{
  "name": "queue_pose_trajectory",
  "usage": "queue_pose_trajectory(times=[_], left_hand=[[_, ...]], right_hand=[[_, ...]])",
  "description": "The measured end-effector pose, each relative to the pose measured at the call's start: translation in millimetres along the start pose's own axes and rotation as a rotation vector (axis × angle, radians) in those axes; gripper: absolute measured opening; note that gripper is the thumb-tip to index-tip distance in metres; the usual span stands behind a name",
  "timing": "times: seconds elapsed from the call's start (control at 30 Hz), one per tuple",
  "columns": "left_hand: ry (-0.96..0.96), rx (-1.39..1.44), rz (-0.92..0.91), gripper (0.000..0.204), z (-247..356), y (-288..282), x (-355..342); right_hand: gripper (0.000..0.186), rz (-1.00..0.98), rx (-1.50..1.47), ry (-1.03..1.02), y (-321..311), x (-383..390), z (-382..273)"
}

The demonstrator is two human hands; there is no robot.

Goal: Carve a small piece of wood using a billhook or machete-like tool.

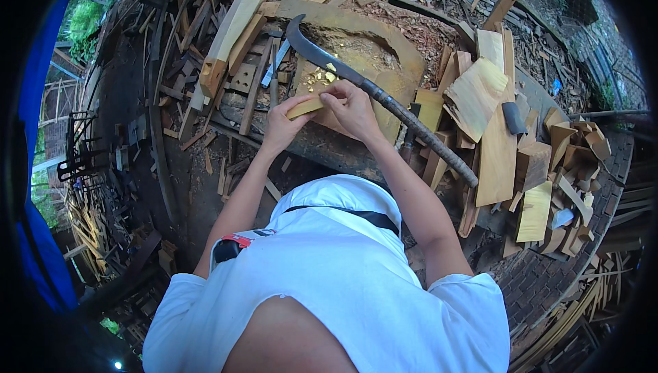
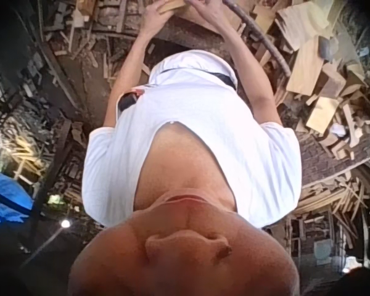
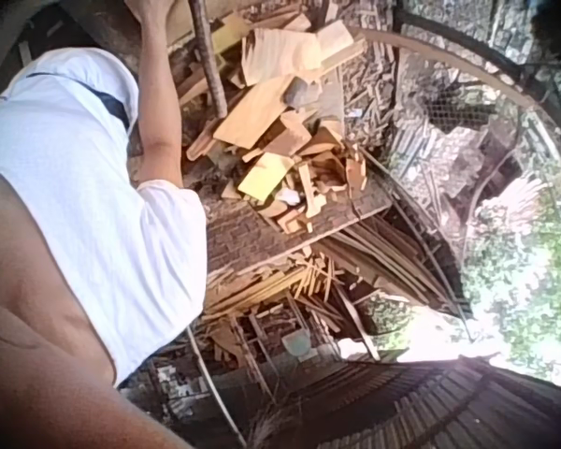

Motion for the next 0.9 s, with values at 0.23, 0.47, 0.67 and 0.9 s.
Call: queue_pose_trajectory(times=[0.23,0.47,0.67,0.9], left_hand=[[0.009,-0.063,0.048,0.038,4,-3,-5],[-0.012,-0.099,0.06,0.039,6,0,-4],[0.009,-0.096,0.174,0.04,0,-3,2],[0.082,-0.064,0.225,0.038,-2,9,5]], right_hand=[[0.025,0.046,-0.001,0.114,5,-19,17],[0.028,-0.002,-0.232,0.374,-33,-3,32],[0.042,-0.17,-0.427,0.027,-95,31,-111],[0.012,-1.469,-0.634,-1.136,-138,147,-293]])
Point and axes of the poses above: each hand's wrist, its own x-axis away from the middle knuckle, its own y-axis out of the palm, z = x × y, the point moved 3 cm from there along -x, towards the middle knuckle, and after that the axes turned 8 degrees about -z, right-handed, at the moved point
